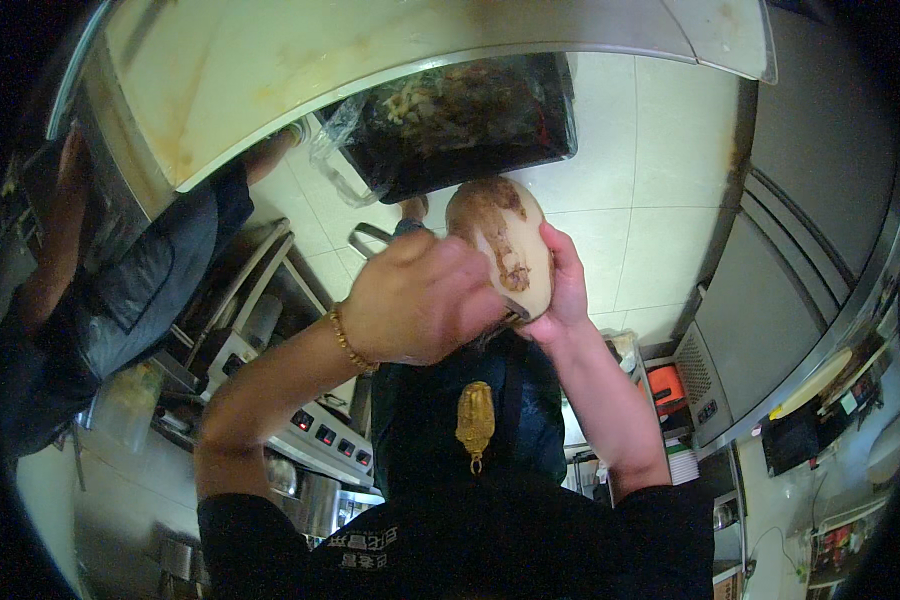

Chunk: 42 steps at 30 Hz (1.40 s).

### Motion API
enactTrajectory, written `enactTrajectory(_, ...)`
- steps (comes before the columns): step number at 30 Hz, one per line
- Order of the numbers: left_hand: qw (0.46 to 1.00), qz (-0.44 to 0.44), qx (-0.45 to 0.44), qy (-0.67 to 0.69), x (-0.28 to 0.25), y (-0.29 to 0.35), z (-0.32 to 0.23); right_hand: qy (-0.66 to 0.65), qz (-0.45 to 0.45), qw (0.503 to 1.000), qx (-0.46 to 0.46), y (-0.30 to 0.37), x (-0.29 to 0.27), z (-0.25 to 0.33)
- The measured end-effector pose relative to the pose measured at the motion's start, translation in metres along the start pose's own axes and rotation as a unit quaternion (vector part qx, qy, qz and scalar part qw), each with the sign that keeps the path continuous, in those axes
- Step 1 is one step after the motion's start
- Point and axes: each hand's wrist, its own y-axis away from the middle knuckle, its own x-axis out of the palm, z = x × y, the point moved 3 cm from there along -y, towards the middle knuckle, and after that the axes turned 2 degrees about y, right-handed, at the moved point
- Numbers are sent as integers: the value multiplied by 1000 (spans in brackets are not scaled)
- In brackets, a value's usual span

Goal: The person peels two large root vegetables using a peeler over a sink, then rinses them under running water. The person places the peeled vegetables on a cutting board and briefly handles a knife before washing hands.

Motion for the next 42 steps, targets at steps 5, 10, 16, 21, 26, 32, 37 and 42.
enactTrajectory(5,996,31,29,-72,6,-1,60,48,25,997,61,22,-8,-15)
enactTrajectory(10,946,258,-193,-29,58,34,129,26,93,990,101,36,-13,-23)
enactTrajectory(16,982,-33,-174,59,29,33,60,64,-31,997,22,9,-6,-12)
enactTrajectory(21,993,24,14,117,13,-18,19,62,-31,997,39,11,1,-23)
enactTrajectory(26,995,97,2,-17,28,2,111,121,-2,990,74,26,-1,-18)
enactTrajectory(32,939,153,-307,23,67,72,146,238,74,968,-34,26,-1,-3)
enactTrajectory(37,954,-77,-240,161,29,16,53,370,20,917,-146,3,-7,-7)
enactTrajectory(42,980,-14,-190,48,16,-2,75,375,18,904,-206,17,-3,1)
